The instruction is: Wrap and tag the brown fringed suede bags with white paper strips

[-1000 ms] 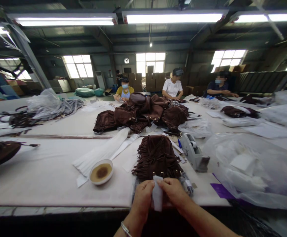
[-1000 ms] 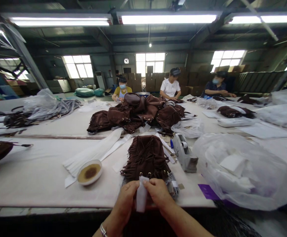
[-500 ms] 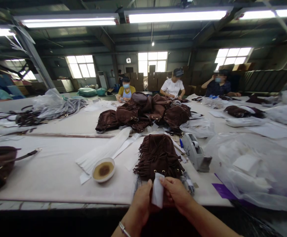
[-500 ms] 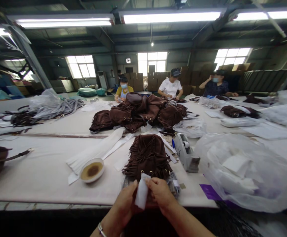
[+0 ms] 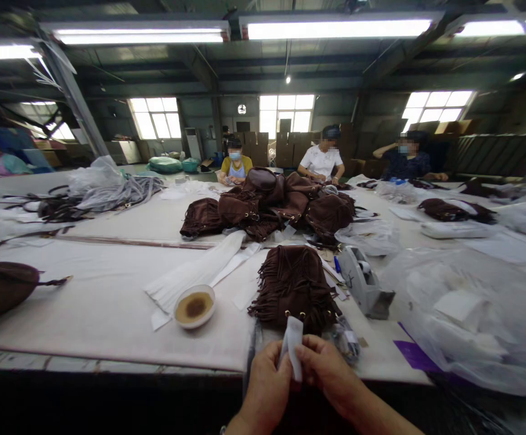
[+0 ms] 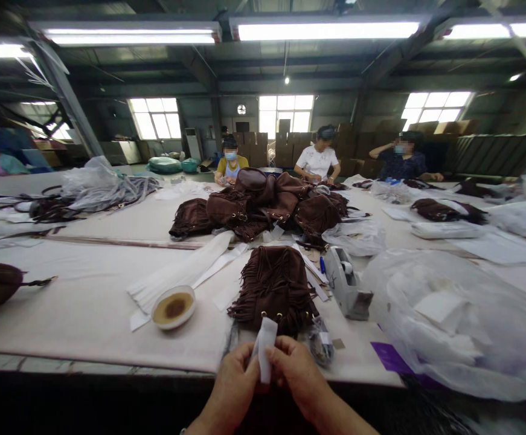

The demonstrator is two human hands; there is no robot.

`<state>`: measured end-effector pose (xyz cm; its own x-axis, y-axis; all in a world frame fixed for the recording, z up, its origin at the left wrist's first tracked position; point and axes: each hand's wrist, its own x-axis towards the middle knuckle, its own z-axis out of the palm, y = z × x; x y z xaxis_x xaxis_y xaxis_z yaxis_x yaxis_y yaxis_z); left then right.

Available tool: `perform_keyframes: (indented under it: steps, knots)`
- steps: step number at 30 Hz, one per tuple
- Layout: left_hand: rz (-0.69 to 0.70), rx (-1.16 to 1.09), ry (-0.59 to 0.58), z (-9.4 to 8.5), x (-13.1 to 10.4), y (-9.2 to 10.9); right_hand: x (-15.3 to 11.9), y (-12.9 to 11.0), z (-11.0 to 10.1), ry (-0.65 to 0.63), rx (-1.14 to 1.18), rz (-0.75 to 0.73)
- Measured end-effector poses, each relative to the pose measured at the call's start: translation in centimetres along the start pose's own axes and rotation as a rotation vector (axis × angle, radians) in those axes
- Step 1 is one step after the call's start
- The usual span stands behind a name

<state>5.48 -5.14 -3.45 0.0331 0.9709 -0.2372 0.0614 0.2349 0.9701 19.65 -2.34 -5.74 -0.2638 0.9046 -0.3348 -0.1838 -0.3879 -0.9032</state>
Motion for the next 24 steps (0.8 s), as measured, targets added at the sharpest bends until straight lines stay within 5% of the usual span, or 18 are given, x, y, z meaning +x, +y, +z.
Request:
perform_keyframes:
  steps: [9, 18, 21, 24]
  knots:
    - [0.109, 0.011, -0.101, -0.1, -1.7, 1.0, -0.3, 0.3, 0.8, 0.148, -0.165, -0.077]
    - [-0.023, 0.109, 0.035, 0.4, -1.1, -1.0, -0.6, 0.5, 0.7, 0.172, -0.349, -0.166]
    - [-0.071, 0.128, 0.063, 0.3, -0.4, -2.0, -1.3, -1.6, -0.9, 0.198, -0.536, -0.262]
    - [-0.064, 0.219, 0.1, -0.2, 0.2, -2.5, -0.9, -6.0, -5.3, 0.364, -0.726, -0.438]
